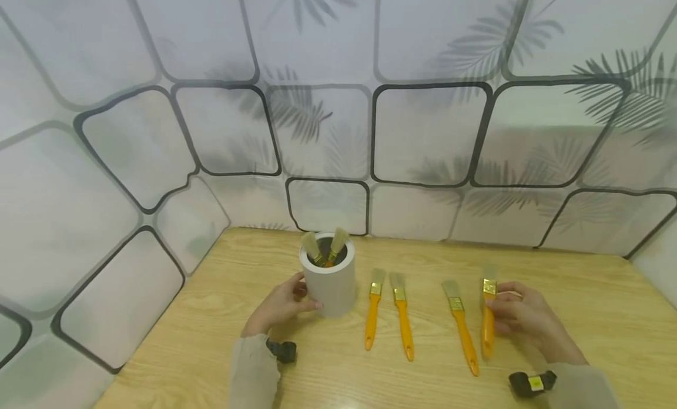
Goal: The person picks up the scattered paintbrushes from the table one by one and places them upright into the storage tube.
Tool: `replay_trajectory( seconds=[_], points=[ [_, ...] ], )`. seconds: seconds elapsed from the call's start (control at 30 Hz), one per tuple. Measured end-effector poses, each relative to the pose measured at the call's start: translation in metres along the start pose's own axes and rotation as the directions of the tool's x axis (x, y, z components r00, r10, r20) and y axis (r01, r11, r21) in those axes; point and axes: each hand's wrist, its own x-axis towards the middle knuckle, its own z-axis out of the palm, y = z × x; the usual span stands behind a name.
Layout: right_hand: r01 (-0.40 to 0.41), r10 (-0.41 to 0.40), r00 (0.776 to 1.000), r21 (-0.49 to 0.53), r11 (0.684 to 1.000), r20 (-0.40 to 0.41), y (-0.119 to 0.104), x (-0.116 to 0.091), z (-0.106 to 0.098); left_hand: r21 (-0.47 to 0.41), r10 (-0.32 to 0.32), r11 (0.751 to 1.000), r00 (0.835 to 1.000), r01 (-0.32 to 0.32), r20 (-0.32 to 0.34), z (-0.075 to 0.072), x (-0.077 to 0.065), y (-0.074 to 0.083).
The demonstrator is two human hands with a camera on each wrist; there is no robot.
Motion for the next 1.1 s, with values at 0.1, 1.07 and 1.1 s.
replay_trajectory(
  seconds=[0.1,1.07,1.1],
  points=[
    [-0.004,0.004,1.0,0.011,1.0,-0.006,-0.002,0.0,0.001,-0.001,-0.004,1.0,1.0,0.004,-0.001,-0.001,0.0,0.001],
    [0.138,-0.149,0.989,0.344,0.929,0.004,-0.026,0.004,0.032,-0.007,0.0,1.0,1.0,0.0,0.01,-0.001,0.0,-0.001],
    [0.142,-0.153,0.988,0.352,0.925,0.004,-0.028,0.003,0.034,-0.006,0.0,1.0,1.0,0.0,0.011,-0.001,0.0,0.0]
  ],
)
